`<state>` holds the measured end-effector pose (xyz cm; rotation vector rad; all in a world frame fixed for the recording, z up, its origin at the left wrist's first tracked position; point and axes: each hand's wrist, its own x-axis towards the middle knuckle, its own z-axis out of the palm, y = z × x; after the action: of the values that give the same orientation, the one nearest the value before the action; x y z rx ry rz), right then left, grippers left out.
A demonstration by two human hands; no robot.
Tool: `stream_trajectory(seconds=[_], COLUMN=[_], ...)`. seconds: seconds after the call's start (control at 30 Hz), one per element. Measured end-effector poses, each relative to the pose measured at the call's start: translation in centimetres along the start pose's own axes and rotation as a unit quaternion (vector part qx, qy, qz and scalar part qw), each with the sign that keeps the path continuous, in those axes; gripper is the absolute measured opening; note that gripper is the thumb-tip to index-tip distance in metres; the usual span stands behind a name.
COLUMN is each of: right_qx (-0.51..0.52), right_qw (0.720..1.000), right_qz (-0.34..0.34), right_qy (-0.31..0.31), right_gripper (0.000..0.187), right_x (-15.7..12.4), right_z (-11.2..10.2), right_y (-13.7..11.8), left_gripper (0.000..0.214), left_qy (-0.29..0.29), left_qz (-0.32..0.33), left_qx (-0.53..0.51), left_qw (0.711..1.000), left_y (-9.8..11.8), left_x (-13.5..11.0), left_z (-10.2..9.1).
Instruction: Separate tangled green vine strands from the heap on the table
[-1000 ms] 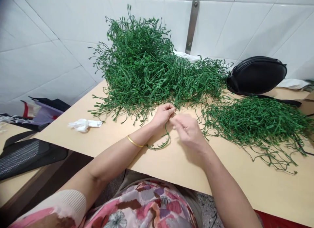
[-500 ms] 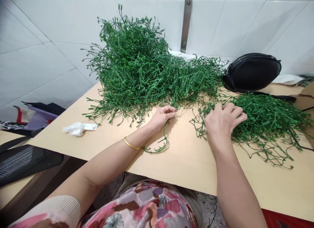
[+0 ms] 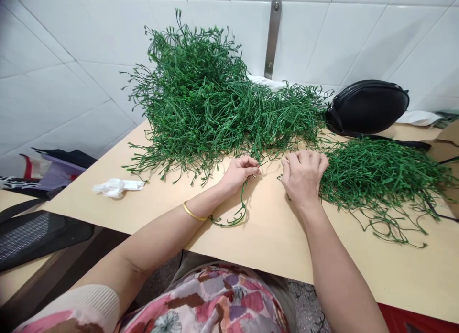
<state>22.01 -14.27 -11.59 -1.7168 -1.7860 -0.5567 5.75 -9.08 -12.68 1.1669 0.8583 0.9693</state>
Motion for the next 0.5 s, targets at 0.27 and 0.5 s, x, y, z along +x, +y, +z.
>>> stream_trajectory(seconds=[0.27,0.5], right_qx=[0.130,0.119], right_qw=[0.988,0.987], right_qz=[-0.067,-0.052], right_qy=[-0.049,-0.097], right_gripper=[0.021,0.020], right_x=[0.2,-0.1], right_z=[0.4,1.7], right_y=[-2.6,-2.0], left_gripper=[0.018,0.016], left_qy=[0.000,-0.017], left_qz=[0.016,0.006], left_qx=[-0.020,-0.015], left_qw=[1.000,1.000], left_y=[0.3,0.0], left_x=[-0.4,-0.4], left_z=[0.1,0.2])
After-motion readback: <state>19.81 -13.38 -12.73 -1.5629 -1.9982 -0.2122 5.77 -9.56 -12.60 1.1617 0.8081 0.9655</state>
